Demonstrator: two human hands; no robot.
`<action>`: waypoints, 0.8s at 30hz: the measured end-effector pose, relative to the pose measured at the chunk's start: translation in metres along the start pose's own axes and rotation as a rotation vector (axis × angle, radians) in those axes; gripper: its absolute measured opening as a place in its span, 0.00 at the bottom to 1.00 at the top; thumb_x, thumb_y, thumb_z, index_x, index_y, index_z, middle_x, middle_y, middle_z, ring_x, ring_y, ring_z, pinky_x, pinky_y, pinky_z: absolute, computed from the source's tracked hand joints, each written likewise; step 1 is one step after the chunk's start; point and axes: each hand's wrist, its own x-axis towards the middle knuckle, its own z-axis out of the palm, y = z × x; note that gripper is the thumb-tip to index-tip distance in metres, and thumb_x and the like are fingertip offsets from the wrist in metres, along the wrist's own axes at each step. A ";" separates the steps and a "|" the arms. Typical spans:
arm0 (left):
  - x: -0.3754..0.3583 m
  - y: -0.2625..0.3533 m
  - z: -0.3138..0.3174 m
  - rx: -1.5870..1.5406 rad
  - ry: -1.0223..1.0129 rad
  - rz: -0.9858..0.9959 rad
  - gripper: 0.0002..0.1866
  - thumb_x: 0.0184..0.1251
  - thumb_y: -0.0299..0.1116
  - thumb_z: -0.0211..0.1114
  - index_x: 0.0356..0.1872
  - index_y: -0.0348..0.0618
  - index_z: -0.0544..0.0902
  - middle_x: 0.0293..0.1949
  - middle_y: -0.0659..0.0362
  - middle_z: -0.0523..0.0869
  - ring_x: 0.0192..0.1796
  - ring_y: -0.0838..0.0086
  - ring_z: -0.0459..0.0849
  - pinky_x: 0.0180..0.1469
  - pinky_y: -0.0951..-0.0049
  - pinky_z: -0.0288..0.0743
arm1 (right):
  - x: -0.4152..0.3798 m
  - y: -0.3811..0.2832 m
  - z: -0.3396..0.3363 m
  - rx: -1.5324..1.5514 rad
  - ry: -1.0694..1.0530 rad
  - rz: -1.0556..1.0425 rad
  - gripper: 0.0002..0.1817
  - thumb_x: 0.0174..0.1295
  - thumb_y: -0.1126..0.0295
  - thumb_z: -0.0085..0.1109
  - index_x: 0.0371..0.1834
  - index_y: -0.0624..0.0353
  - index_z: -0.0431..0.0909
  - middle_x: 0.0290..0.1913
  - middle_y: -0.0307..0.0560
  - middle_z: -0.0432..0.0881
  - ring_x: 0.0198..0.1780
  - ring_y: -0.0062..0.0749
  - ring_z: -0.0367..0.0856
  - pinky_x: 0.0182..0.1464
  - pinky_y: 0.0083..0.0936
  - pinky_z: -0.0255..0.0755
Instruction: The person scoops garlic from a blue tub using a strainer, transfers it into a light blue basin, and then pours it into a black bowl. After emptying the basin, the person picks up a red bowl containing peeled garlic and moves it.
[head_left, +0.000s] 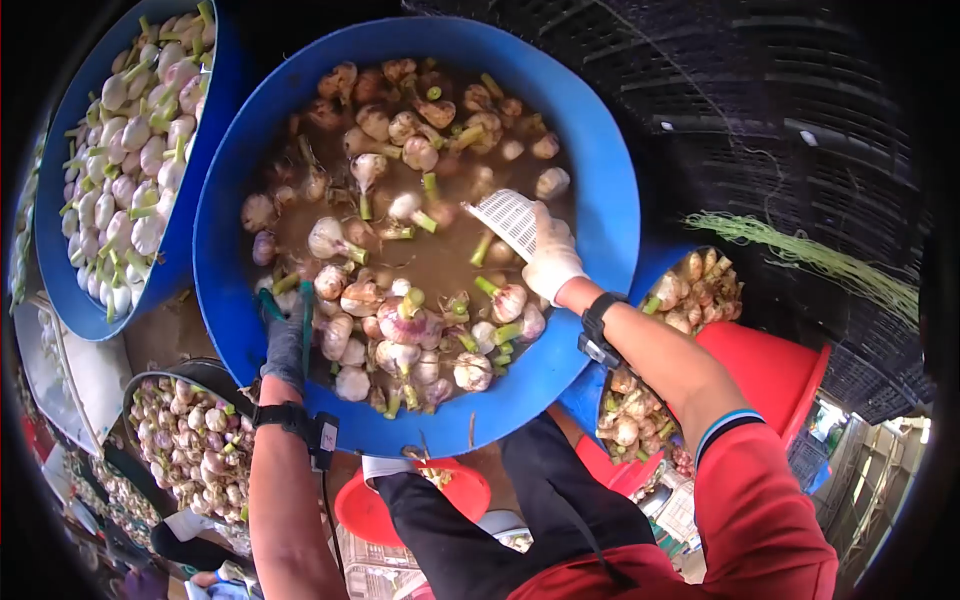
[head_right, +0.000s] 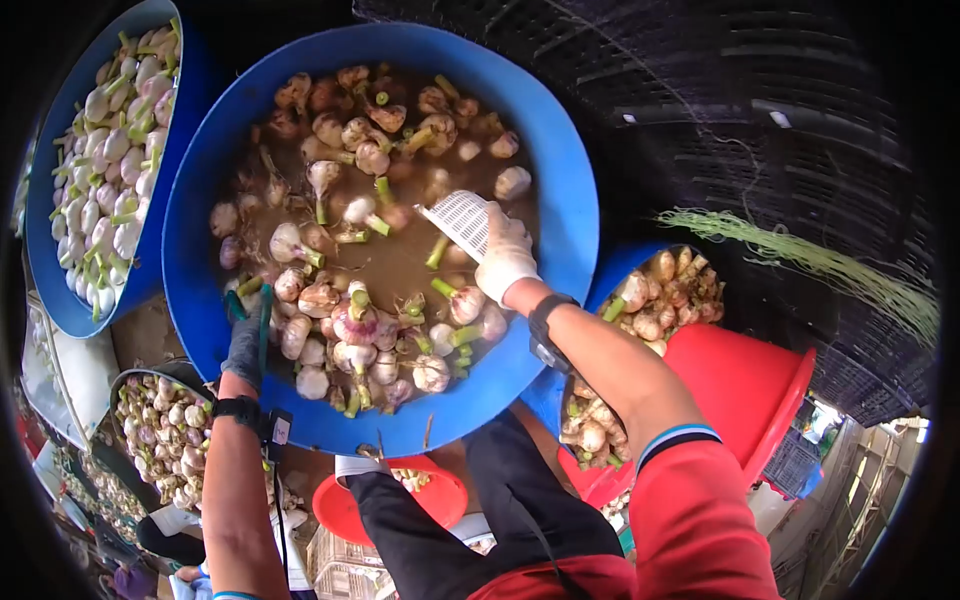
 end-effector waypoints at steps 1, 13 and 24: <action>-0.011 0.010 0.000 -0.062 -0.057 -0.087 0.44 0.62 0.57 0.65 0.70 0.36 0.61 0.62 0.46 0.72 0.61 0.61 0.73 0.62 0.66 0.69 | 0.010 -0.003 0.008 0.004 -0.059 0.022 0.45 0.48 0.76 0.59 0.72 0.52 0.50 0.60 0.66 0.67 0.61 0.62 0.68 0.63 0.45 0.66; -0.018 0.032 0.001 0.533 -0.778 0.310 0.25 0.75 0.32 0.46 0.71 0.67 0.64 0.76 0.43 0.46 0.75 0.53 0.57 0.72 0.65 0.59 | 0.008 -0.038 -0.012 0.005 -0.298 -0.030 0.46 0.48 0.75 0.60 0.73 0.55 0.49 0.59 0.70 0.67 0.62 0.62 0.68 0.64 0.41 0.67; -0.010 0.032 0.041 -0.021 -0.631 -0.080 0.50 0.58 0.58 0.68 0.72 0.38 0.56 0.63 0.47 0.74 0.61 0.64 0.75 0.62 0.69 0.69 | 0.011 -0.050 0.023 0.174 -0.346 -0.034 0.51 0.44 0.72 0.62 0.75 0.59 0.47 0.61 0.69 0.70 0.62 0.58 0.71 0.64 0.36 0.66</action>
